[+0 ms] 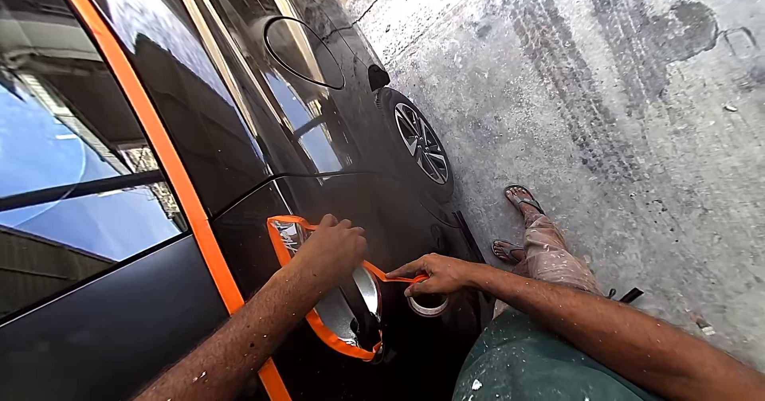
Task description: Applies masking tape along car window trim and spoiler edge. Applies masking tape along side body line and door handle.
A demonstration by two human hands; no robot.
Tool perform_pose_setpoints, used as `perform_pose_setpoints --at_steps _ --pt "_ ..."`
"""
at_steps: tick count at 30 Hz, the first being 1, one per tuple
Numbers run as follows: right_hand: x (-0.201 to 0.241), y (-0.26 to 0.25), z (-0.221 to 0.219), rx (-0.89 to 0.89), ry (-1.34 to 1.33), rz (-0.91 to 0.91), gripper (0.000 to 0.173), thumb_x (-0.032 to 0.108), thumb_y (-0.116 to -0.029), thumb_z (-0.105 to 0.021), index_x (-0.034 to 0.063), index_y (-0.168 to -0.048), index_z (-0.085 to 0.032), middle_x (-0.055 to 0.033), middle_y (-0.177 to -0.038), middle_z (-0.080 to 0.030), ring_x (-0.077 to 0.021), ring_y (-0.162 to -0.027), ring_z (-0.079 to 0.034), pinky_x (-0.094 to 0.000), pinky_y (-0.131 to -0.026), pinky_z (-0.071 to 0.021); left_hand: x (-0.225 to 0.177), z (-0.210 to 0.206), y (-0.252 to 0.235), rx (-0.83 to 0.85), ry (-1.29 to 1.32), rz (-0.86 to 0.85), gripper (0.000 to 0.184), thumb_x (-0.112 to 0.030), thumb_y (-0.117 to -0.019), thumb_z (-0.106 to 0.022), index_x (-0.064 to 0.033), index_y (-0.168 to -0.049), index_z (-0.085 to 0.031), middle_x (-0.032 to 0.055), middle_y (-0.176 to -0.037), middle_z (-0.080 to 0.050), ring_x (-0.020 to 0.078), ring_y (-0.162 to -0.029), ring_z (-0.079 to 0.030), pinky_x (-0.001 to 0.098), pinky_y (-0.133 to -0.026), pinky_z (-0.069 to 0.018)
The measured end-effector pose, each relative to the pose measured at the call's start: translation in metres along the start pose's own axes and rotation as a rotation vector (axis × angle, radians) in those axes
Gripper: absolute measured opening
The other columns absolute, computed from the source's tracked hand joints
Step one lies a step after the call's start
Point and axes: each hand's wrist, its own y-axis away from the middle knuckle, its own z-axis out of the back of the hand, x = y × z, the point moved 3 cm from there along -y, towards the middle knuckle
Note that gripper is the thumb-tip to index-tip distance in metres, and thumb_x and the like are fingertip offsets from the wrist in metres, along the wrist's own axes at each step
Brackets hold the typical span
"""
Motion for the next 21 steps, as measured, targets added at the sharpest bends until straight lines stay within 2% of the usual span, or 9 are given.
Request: perform_pose_setpoints --at_steps 2,6,11,16,21 --pt "-0.001 0.001 -0.002 0.019 -0.045 -0.036 0.049 0.03 -0.1041 -0.061 0.0311 -0.152 -0.052 -0.0143 -0.106 -0.07 -0.0179 -0.071 -0.06 -0.0373 -0.064 -0.0509 0.0 -0.001 -0.001 -0.002 -0.006 -0.01 0.027 -0.011 -0.0953 -0.061 -0.0291 -0.103 -0.079 -0.0056 -0.112 -0.072 0.0183 -0.108 -0.063 0.0449 -0.094 -0.043" --pt "-0.001 0.002 -0.004 0.033 -0.107 -0.076 0.049 0.032 -0.1045 -0.06 0.0329 -0.153 -0.051 -0.0113 -0.09 -0.066 -0.0129 -0.06 -0.051 -0.0308 -0.056 -0.0446 0.0 0.001 -0.001 0.002 0.003 -0.033 0.026 -0.011 -0.0949 -0.062 -0.0298 -0.102 -0.079 -0.0058 -0.109 -0.072 0.0183 -0.107 -0.063 0.0448 -0.092 -0.0436" --pt "-0.002 0.002 -0.007 0.043 -0.182 -0.079 0.049 0.033 -0.1046 -0.06 0.032 -0.153 -0.05 -0.0097 -0.083 -0.063 -0.0113 -0.055 -0.048 -0.0285 -0.052 -0.0417 -0.006 -0.002 -0.008 0.05 0.046 -0.059 0.03 -0.008 -0.0945 -0.06 -0.03 -0.104 -0.078 -0.0052 -0.112 -0.071 0.0183 -0.108 -0.062 0.045 -0.093 -0.0438" --pt "-0.003 0.003 -0.009 0.064 -0.27 -0.101 0.047 0.031 -0.1062 -0.058 0.0326 -0.153 -0.051 -0.0047 -0.071 -0.056 -0.0082 -0.05 -0.043 -0.0245 -0.047 -0.037 -0.01 -0.004 -0.01 0.029 0.027 -0.065 0.027 -0.009 -0.0932 -0.063 -0.0294 -0.101 -0.078 -0.0053 -0.107 -0.072 0.0176 -0.106 -0.063 0.0446 -0.092 -0.0438" --pt "-0.003 0.002 -0.012 0.074 -0.338 -0.096 0.047 0.029 -0.106 -0.058 0.0303 -0.152 -0.052 -0.0025 -0.068 -0.052 -0.0066 -0.048 -0.041 -0.0227 -0.046 -0.0351 -0.012 -0.006 -0.011 0.035 0.034 -0.089 0.029 -0.008 -0.0922 -0.064 -0.0307 -0.102 -0.078 -0.0053 -0.108 -0.071 0.0177 -0.107 -0.063 0.0442 -0.092 -0.0438"
